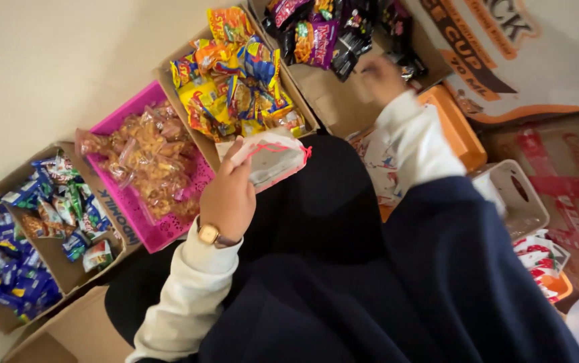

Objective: Packing various small snack packets into individual drawstring gift bags from organized bins.

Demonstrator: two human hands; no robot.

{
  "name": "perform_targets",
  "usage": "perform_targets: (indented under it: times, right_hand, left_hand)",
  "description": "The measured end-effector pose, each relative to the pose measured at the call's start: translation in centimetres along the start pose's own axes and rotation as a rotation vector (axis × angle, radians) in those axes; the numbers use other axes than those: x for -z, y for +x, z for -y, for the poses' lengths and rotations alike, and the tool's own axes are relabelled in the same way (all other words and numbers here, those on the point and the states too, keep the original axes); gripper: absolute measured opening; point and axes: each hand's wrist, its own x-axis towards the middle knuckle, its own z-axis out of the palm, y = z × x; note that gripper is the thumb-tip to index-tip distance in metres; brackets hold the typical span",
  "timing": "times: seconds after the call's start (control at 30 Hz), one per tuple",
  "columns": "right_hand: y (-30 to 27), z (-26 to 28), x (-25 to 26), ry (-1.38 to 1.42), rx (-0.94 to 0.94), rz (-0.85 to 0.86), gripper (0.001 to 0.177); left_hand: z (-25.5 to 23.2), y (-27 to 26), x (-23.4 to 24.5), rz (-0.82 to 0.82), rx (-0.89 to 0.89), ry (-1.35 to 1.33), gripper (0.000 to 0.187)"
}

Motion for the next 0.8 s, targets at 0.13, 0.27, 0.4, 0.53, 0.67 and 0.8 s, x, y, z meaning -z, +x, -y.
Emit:
perform_targets:
  times: [0.13, 0.27, 0.4, 0.53, 0.67, 0.8]
  right_hand:
    - [2.9, -10.3, 4.7, -0.635, -0.334, -0.217, 0.048]
    - [3.3, -11.5, 5.7, -0.718, -0.493, -0.262, 0.031]
    - [4.6, -13.5, 4.9, -0.802, -0.760, -0.162, 0.056]
    - [5.1, -10.6, 3.6, -0.904, -0.971, -0.006, 0.105]
    - [4.1, -7.3, 2.9, -0.932, -0.651, 0.220, 0.075]
    - [2.5, -2.5, -0.2, -0.827, -0.530, 0.066, 0.068]
  left_hand:
    - [0.3, 0.8, 1.2, 0.009, 0.031, -0.064, 0.051]
    - [1.5, 1.1, 1.0, 0.039, 0.083, -0.053, 0.048]
    - [1.9, 1.8, 1.1, 0.059, 0.115, -0.116, 0.044]
    - [1.9, 2.1, 1.1, 0.051, 0.114, -0.144, 0.050]
    - [1.9, 2.1, 1.2, 0.043, 0.104, -0.171, 0.053]
    - [1.9, 1.4, 1.6, 0.003, 0.091, -0.168, 0.052]
